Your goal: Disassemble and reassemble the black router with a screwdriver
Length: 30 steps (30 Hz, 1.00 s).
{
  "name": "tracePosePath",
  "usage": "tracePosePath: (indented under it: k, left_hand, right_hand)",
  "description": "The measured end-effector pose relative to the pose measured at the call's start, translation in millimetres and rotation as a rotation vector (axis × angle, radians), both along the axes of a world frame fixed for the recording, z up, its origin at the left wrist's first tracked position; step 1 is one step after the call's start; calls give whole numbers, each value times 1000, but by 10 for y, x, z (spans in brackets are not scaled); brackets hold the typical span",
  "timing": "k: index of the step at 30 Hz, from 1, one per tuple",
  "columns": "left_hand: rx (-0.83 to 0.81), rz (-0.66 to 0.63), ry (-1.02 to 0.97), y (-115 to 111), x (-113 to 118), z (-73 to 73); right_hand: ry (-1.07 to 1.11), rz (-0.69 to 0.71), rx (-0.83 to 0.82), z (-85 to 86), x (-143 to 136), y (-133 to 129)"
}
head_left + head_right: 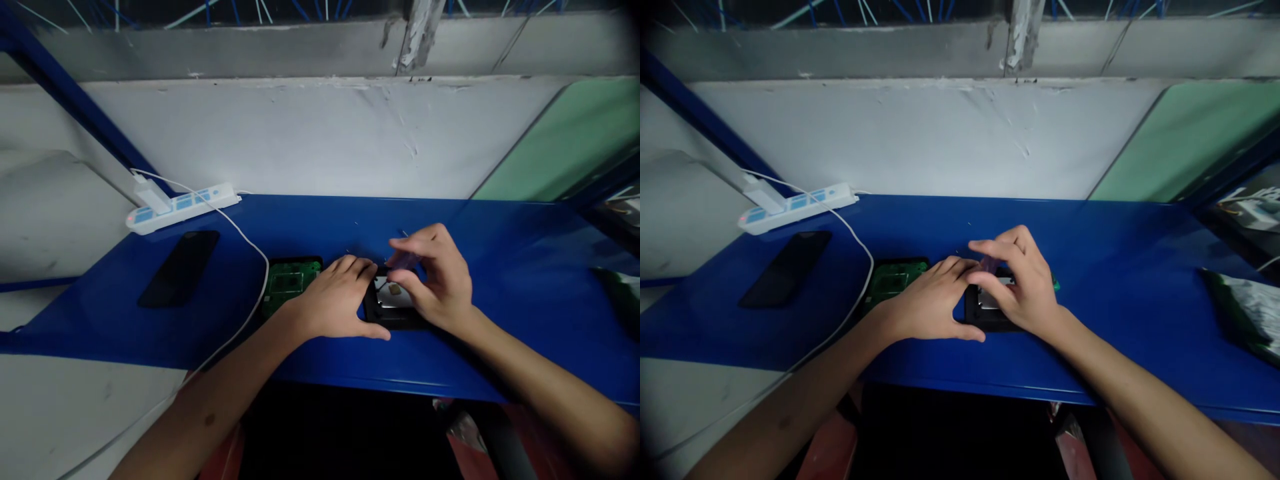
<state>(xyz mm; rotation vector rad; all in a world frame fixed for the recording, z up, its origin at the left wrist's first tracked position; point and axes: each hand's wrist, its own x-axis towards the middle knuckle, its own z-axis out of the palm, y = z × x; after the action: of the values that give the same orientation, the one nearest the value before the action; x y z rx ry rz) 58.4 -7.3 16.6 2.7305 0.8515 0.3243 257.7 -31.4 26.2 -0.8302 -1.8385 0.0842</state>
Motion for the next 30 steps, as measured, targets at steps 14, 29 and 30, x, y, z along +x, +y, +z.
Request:
tracePosePath:
  k: [14,29,30]
  left_hand:
    - [5,-21,-15,11,5,-8]
    - [25,-25,-8,12,10,0]
    - [29,-24,-5,11,9,-1]
  right_hand:
    - [41,-29,-60,26,-30,-27]
    - [34,33,-146,20,-29,-63]
    - [27,30,-149,13,-29,-63]
